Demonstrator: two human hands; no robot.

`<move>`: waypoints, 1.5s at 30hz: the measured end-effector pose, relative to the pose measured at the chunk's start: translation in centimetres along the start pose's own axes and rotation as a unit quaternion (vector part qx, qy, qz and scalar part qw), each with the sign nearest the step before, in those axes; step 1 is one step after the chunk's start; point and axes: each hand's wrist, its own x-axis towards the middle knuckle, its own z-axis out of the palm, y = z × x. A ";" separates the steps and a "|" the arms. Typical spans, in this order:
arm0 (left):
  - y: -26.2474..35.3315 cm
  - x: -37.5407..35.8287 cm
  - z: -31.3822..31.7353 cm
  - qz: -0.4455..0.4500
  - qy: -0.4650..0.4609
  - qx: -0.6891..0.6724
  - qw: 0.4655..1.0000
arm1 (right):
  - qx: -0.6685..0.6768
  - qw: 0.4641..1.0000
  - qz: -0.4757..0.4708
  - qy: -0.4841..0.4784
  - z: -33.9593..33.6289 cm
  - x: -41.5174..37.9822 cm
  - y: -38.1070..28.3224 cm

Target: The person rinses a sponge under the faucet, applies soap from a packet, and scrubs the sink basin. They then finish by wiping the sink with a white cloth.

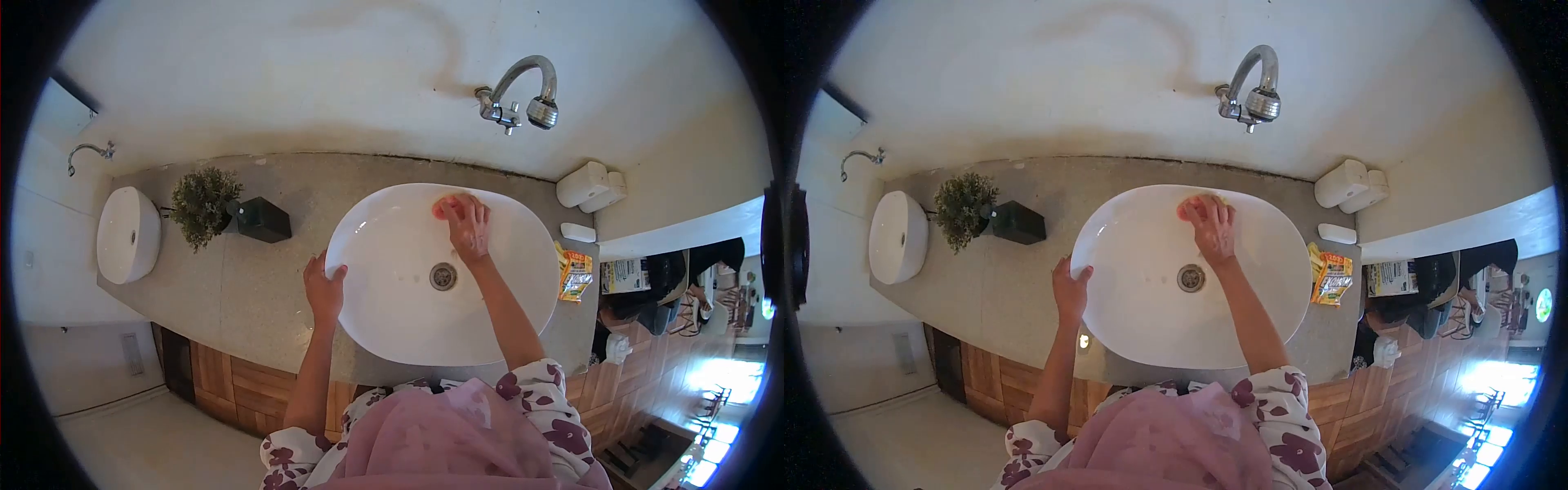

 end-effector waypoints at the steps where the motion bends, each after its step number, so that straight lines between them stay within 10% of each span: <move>1: 0.1 0.0 0.0 -0.002 0.001 -0.001 1.000 | 0.001 1.000 -0.002 -0.001 0.3 0.1 -0.6; 4: 0.6 -0.1 0.2 0.009 0.033 -0.005 0.999 | 0.096 0.975 0.200 0.006 1.6 0.0 -5.7; 11: 0.5 0.2 -0.2 0.022 0.035 0.015 0.999 | 0.276 0.923 0.135 -0.232 -1.9 -4.3 -14.7; 18: 0.1 0.1 0.2 0.009 0.036 -0.003 0.999 | 0.361 0.780 0.031 -0.511 -11.7 -8.5 -8.2; 24: 0.4 0.1 -0.1 0.004 0.029 -0.025 0.999 | 0.409 0.773 0.040 -0.483 -12.0 -10.2 -5.9; 34: 0.4 -0.1 -0.1 0.028 0.050 0.001 0.998 | 0.395 0.891 0.156 -0.162 -1.4 -3.3 -19.0; 45: 0.3 -0.2 0.4 -0.015 0.065 -0.092 0.994 | 0.453 0.747 0.110 -0.473 -12.2 -9.7 -8.8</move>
